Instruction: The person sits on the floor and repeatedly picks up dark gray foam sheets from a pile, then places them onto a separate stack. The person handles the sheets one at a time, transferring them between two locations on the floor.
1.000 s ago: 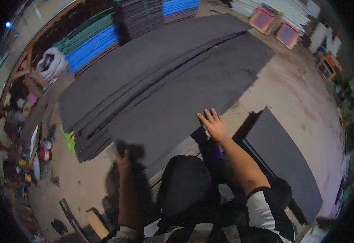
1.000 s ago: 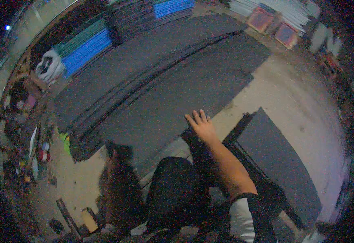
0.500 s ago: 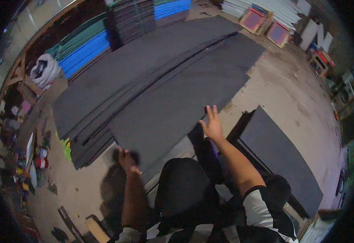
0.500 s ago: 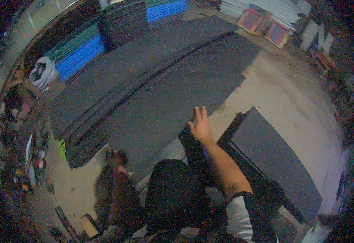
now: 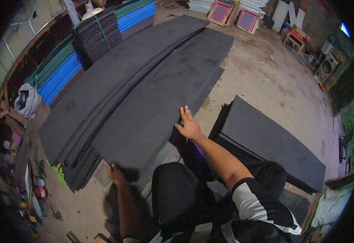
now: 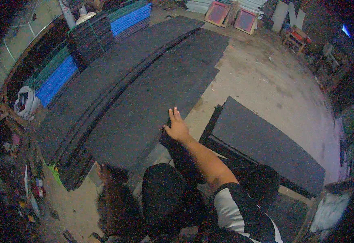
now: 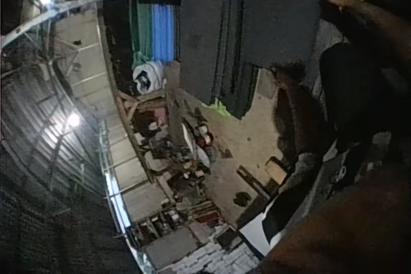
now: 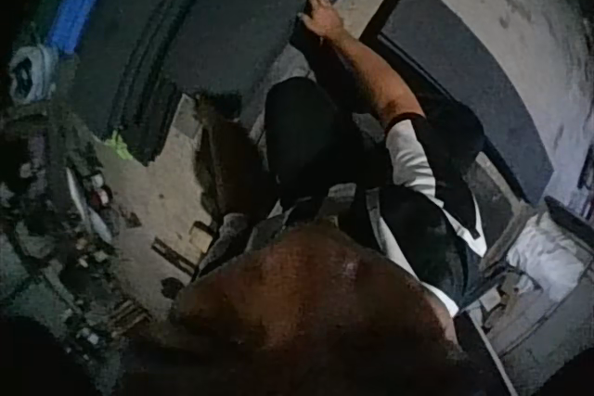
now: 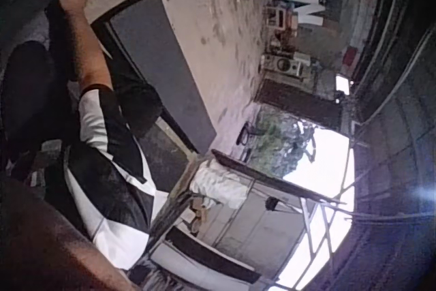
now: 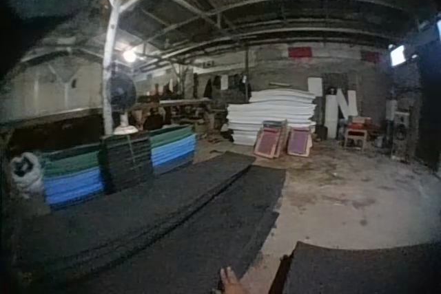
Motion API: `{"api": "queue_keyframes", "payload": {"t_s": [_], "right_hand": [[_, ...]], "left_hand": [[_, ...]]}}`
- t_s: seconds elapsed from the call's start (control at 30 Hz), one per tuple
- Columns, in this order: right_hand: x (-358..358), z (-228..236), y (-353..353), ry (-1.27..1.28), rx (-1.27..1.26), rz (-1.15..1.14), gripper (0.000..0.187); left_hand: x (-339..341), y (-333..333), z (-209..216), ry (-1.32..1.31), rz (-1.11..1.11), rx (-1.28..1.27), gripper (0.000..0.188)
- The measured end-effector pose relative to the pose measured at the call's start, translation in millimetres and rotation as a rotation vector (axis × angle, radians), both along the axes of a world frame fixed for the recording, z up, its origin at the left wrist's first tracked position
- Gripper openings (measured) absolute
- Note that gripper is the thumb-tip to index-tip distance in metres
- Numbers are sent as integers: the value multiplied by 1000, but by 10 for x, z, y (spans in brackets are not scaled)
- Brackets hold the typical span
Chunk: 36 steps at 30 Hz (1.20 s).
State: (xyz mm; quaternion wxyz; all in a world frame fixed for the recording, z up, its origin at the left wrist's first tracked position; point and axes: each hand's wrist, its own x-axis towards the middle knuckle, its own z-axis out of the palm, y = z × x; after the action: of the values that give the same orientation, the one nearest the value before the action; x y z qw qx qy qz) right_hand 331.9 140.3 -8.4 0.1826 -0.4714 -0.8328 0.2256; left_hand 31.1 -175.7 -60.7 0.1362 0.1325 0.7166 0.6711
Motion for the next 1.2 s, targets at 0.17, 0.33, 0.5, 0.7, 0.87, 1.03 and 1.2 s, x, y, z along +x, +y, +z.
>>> {"api": "queue_keyframes", "payload": {"t_s": [0.17, 0.33, 0.5, 0.7, 0.87, 1.03, 1.2], "right_hand": [[5, 104, 45, -93, -48, 0, 101], [23, 403, 91, -194, -230, 83, 102], [227, 321, 113, -185, -163, 105, 101], [1054, 520, -42, -193, -149, 47, 97], [2315, 584, -199, -329, -182, -34, 97], [3752, 651, -360, -514, -338, -115, 112], [4488, 642, -588, -642, -397, -217, 121]], "left_hand": [[13, 26, 11, -44, -30, 79, 56], [23, 65, 276, -36, -53, 33, 59], [209, 299, 755, 462, 125, -597, 73], [1491, 1292, 1140, 1028, -335, -529, 80], [2879, 1956, 1146, 1051, -955, -324, 74], [4002, 2323, 1035, 1097, -1323, -375, 73], [4811, 2472, 946, 1187, -1488, -522, 74]]}}
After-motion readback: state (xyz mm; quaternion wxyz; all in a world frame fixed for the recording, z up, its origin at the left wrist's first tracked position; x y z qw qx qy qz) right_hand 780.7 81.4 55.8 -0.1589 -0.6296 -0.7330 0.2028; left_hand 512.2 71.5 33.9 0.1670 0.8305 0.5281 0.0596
